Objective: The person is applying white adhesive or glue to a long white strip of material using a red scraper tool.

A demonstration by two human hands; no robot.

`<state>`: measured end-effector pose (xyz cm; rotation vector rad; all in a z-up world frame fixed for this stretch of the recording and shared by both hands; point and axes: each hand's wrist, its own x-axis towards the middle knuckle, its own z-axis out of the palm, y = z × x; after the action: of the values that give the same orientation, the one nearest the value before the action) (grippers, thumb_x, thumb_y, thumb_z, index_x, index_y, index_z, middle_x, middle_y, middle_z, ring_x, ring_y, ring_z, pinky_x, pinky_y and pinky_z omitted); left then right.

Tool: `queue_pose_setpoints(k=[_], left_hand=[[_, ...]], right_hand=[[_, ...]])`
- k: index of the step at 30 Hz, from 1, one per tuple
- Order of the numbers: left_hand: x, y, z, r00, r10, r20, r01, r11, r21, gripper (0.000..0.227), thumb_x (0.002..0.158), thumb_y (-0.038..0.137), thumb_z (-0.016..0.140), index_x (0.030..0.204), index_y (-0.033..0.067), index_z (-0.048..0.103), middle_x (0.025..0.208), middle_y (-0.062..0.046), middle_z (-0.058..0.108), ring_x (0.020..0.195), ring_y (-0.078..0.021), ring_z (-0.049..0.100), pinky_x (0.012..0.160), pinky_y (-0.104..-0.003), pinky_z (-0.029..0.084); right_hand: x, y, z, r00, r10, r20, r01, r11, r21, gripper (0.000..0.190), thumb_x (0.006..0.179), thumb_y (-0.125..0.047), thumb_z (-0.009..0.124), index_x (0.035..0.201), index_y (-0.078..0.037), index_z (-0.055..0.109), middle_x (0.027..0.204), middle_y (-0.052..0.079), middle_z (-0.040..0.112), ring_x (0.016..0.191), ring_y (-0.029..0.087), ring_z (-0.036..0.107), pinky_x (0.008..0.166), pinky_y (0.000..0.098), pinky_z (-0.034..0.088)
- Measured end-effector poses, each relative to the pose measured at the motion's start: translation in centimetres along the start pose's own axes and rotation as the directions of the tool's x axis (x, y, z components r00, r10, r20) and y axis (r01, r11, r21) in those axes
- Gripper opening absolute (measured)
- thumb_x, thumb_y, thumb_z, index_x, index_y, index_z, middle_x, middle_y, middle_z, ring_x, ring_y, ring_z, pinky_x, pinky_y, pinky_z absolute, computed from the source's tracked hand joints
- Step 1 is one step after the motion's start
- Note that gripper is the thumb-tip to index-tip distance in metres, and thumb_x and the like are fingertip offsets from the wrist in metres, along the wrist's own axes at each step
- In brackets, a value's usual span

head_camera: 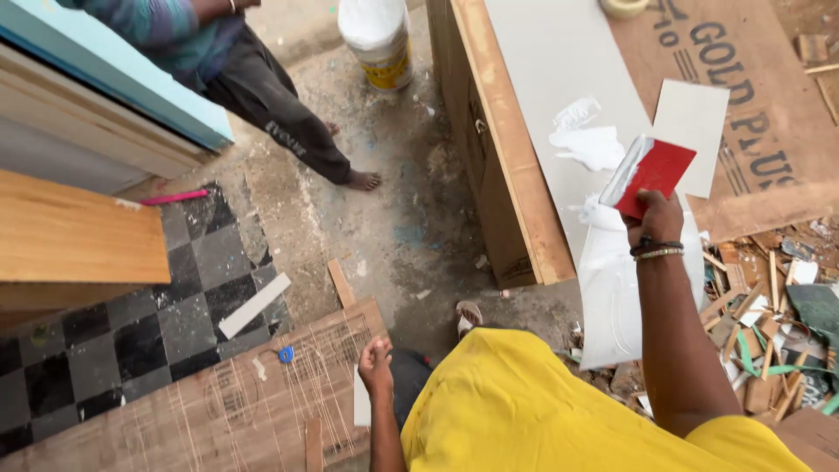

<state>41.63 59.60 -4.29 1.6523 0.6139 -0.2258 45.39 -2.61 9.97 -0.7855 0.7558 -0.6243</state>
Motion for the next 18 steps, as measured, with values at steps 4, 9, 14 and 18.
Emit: queue_pose_setpoints(k=[4,9,14,18], left_hand=[[6.5,4.2,1.2,1.0,-0.007,-0.018,0.008,1.0,0.027,0.038,0.1,0.028,0.063,0.128,0.0011,0.065,0.117,-0.012,0.075,0.109,-0.0223,0.071,0.091,-0.039,0.055],[14.4,11.8,6.6,0.966,0.033,0.258,-0.054,0.996,0.073,0.039,0.101,0.031,0.06,0.129,0.0042,0.064,0.121,-0.011,0.074,0.112,-0.0206,0.069,0.093,-0.035,0.053],[23.1,16.9,15.2,0.862,0.074,0.502,-0.167,0.976,0.142,0.038,0.101,0.029,0.062,0.128,0.0015,0.064,0.116,-0.012,0.074,0.106,-0.0194,0.07,0.089,-0.033,0.055],[25.5,22.3,22.0,0.657,0.143,0.74,-0.26,0.965,0.044,0.034,0.101,0.021,0.063,0.126,-0.0012,0.064,0.114,-0.011,0.075,0.104,-0.0174,0.071,0.09,-0.029,0.054]], right_hand=[[-1.3,-0.5,1.7,0.997,0.004,-0.082,-0.01,0.998,-0.07,0.036,0.092,0.003,0.054,0.127,-0.005,0.057,0.119,0.009,0.066,0.099,0.021,0.072,0.079,0.0363,0.066],[-2.6,1.2,-2.5,0.961,-0.151,-0.232,0.14,0.988,-0.063,0.035,0.095,0.004,0.055,0.129,-0.004,0.056,0.12,0.009,0.066,0.099,0.02,0.071,0.082,0.0369,0.066],[-5.2,3.1,-2.8,0.888,-0.183,-0.421,0.181,0.982,-0.045,0.037,0.096,0.004,0.058,0.132,-0.004,0.056,0.118,0.009,0.066,0.097,0.019,0.069,0.078,0.0374,0.063],[-6.2,3.4,1.2,0.831,-0.232,-0.506,0.279,0.96,0.018,0.041,0.094,0.006,0.054,0.134,-0.004,0.055,0.12,0.009,0.067,0.101,0.022,0.071,0.081,0.041,0.064]])
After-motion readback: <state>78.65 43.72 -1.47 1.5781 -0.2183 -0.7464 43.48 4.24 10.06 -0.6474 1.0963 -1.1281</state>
